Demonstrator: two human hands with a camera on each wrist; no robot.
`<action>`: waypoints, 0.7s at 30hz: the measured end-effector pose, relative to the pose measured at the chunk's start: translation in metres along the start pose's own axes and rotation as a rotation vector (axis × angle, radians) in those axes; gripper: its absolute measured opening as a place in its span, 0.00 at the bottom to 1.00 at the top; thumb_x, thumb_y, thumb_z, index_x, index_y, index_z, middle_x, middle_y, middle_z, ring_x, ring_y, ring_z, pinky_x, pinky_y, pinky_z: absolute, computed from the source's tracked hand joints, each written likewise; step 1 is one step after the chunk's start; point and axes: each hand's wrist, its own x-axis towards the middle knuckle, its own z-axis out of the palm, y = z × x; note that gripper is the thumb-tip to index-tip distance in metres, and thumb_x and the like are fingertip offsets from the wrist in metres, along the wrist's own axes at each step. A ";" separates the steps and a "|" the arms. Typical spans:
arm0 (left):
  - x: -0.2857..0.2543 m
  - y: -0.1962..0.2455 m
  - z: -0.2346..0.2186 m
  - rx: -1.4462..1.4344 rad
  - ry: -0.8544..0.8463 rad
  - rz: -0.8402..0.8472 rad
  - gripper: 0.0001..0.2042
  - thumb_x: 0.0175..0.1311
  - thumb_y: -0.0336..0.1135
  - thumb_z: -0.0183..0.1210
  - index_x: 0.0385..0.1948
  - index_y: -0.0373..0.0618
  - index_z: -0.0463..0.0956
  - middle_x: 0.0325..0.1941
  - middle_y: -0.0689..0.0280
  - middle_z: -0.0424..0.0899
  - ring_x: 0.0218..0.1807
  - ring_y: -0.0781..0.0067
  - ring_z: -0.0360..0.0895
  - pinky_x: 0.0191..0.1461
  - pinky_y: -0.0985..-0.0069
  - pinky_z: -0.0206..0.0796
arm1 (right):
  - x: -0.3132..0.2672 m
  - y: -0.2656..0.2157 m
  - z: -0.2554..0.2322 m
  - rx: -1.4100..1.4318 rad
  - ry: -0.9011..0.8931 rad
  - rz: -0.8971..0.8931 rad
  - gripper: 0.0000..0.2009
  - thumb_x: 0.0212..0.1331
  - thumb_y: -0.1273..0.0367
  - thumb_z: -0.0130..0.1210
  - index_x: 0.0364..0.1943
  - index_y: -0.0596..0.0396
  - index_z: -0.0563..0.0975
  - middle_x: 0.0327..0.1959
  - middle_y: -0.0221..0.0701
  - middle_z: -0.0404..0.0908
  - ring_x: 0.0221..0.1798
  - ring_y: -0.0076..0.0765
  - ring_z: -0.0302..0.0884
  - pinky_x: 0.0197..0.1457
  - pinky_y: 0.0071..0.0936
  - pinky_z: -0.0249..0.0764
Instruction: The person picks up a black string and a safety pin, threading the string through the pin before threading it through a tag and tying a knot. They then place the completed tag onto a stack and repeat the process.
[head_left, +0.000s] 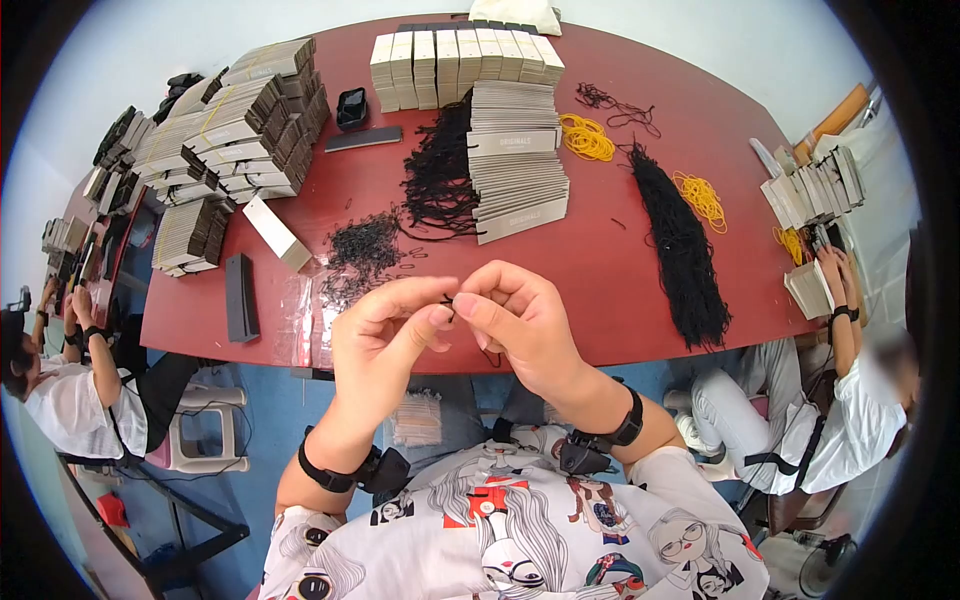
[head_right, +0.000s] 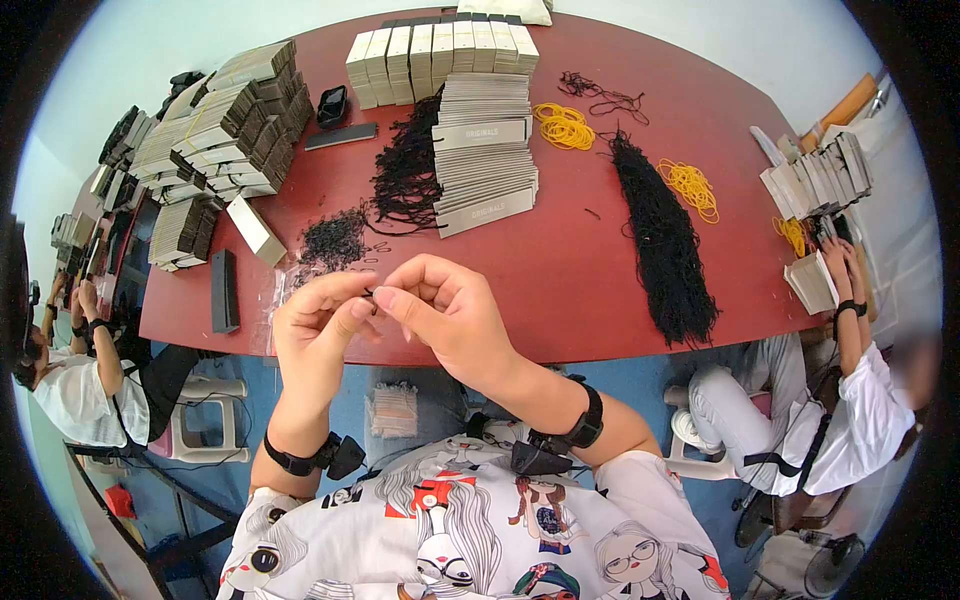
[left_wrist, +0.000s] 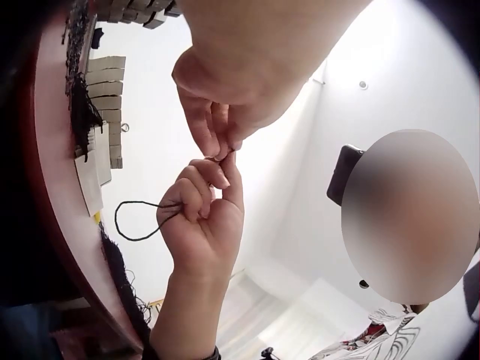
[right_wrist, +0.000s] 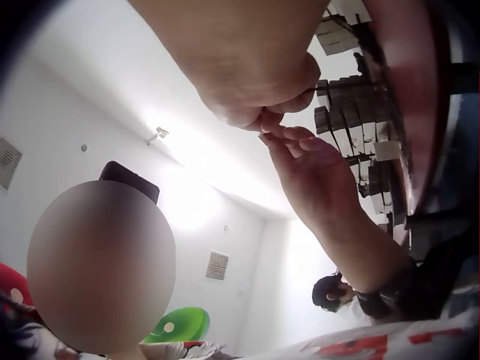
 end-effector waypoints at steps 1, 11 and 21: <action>0.001 -0.005 -0.003 0.001 -0.028 0.034 0.07 0.59 0.26 0.57 0.38 0.36 0.75 0.33 0.64 0.80 0.34 0.80 0.77 0.33 0.84 0.71 | 0.001 0.000 -0.001 -0.027 -0.027 -0.005 0.05 0.58 0.71 0.55 0.34 0.59 0.75 0.28 0.25 0.77 0.25 0.11 0.67 0.28 0.11 0.63; 0.013 -0.014 0.005 -0.194 0.049 -0.022 0.04 0.63 0.27 0.52 0.36 0.38 0.70 0.26 0.67 0.76 0.25 0.83 0.72 0.24 0.86 0.68 | 0.023 -0.011 -0.016 -0.701 -0.119 -0.311 0.07 0.52 0.72 0.59 0.31 0.62 0.76 0.24 0.31 0.77 0.26 0.21 0.72 0.29 0.19 0.69; 0.021 -0.022 0.007 0.072 0.198 0.081 0.03 0.62 0.26 0.54 0.34 0.40 0.70 0.27 0.69 0.75 0.25 0.86 0.71 0.22 0.88 0.65 | 0.026 0.008 -0.018 -0.323 -0.105 0.118 0.11 0.62 0.65 0.49 0.35 0.60 0.78 0.31 0.25 0.79 0.34 0.18 0.71 0.41 0.19 0.68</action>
